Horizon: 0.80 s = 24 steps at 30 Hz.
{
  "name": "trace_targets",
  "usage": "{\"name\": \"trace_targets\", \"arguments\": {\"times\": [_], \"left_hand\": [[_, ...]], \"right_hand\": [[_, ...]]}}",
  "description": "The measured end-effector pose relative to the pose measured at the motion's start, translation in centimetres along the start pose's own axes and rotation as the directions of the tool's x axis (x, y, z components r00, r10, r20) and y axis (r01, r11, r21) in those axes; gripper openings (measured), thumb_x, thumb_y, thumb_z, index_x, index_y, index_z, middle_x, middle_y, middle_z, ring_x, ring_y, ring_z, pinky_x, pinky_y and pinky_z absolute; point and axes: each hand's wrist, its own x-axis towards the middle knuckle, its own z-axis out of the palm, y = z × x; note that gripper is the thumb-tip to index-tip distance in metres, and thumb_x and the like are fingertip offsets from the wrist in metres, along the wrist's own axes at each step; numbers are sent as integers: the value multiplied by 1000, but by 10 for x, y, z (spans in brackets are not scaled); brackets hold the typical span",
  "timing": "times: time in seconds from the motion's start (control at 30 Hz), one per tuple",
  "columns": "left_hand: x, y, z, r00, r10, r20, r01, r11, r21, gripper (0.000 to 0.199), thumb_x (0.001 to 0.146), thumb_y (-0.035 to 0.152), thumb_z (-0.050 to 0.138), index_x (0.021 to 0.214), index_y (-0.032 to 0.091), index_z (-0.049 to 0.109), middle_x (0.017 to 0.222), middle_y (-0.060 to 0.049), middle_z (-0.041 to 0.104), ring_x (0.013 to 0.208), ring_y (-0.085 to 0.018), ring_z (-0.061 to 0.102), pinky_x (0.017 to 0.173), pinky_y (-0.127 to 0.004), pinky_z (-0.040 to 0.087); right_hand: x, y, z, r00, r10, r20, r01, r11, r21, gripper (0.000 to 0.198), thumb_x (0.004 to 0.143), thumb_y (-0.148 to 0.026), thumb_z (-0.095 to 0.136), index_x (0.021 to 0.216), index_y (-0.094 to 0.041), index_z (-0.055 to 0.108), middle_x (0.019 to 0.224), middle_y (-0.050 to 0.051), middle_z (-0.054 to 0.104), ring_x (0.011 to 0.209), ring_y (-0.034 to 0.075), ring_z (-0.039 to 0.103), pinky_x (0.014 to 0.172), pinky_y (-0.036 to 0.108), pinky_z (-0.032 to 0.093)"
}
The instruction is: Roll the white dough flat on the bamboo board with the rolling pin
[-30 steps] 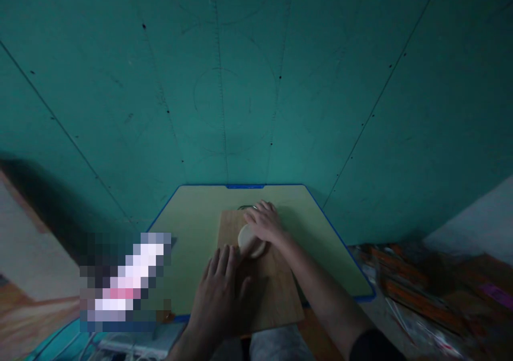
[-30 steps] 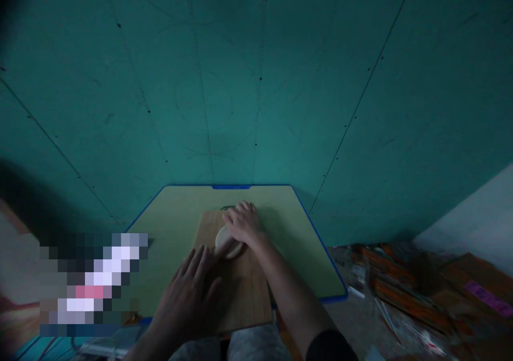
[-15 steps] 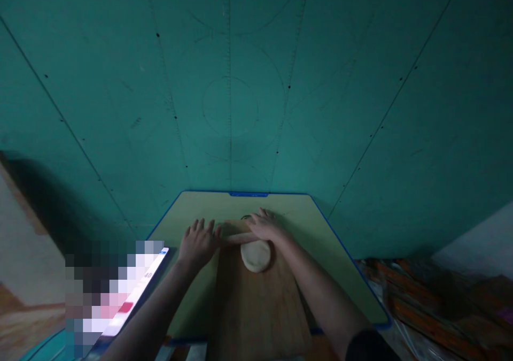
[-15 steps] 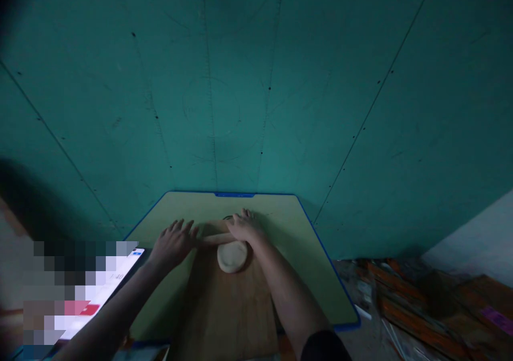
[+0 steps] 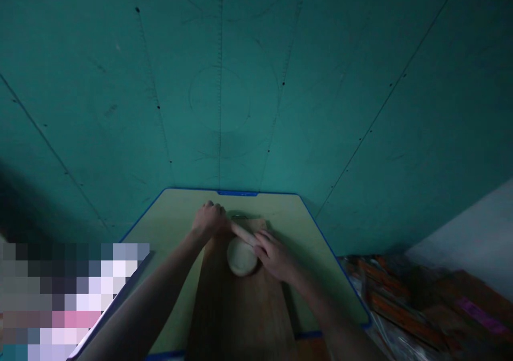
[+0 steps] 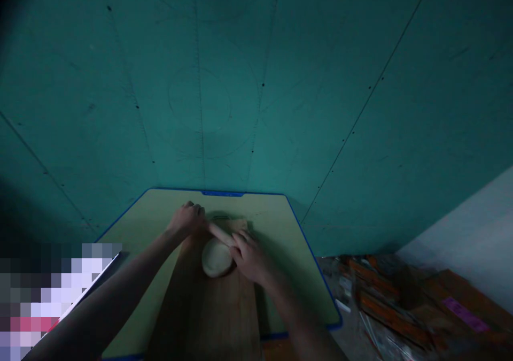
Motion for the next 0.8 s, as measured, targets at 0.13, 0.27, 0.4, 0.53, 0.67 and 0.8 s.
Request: {"name": "trace_targets", "arguments": {"times": [0.13,0.27,0.4,0.53,0.67,0.8], "left_hand": [[-15,-5,-9,1000,8,-21,-8,1000,-24,43,99,30,29,96,15,69,99,-13,68,94,-23,67,81,-31,49],[-46,-14,-6,1000,11,-18,-11,1000,-19,41,99,30,31,93,16,69,94,-12,69,86,-23,68,76,-32,50],[-75,-15,9,997,65,-47,-66,998,-17,37,99,23,32,111,14,65,110,-14,69,101,-24,66,88,-35,50],[-103,-10,28,962,157,-223,-164,987,-9,41,98,27,36,133,13,54,137,-16,60,126,-31,54,101,-44,47],[-132,-2,38,922,216,-321,-238,971,-30,41,98,30,35,132,13,53,133,-17,61,122,-30,56,99,-46,49],[-160,13,34,927,227,-298,-247,968,-32,45,94,24,42,137,13,45,131,-17,60,113,-29,59,91,-43,53]], "right_hand": [[0,10,-6,996,81,-40,-79,995,56,35,97,-18,45,129,-16,60,133,12,64,121,20,61,100,33,47],[4,4,-10,995,64,-78,-61,997,37,29,94,-15,51,119,-20,64,121,8,71,110,21,65,94,31,49],[4,-7,-10,988,22,-156,-29,999,-43,25,92,-13,50,110,-20,66,106,7,73,102,22,65,91,33,48],[2,-7,-9,976,-103,-193,90,993,-77,36,89,-8,44,115,-18,67,116,10,71,111,21,62,101,39,44],[-2,-6,-14,973,-143,-182,132,989,-73,49,79,-2,43,121,-16,66,126,10,67,118,21,58,110,42,39],[-3,-9,-18,981,-127,-146,116,990,-83,54,73,0,44,119,-17,68,127,9,67,121,21,55,110,39,41]]}}
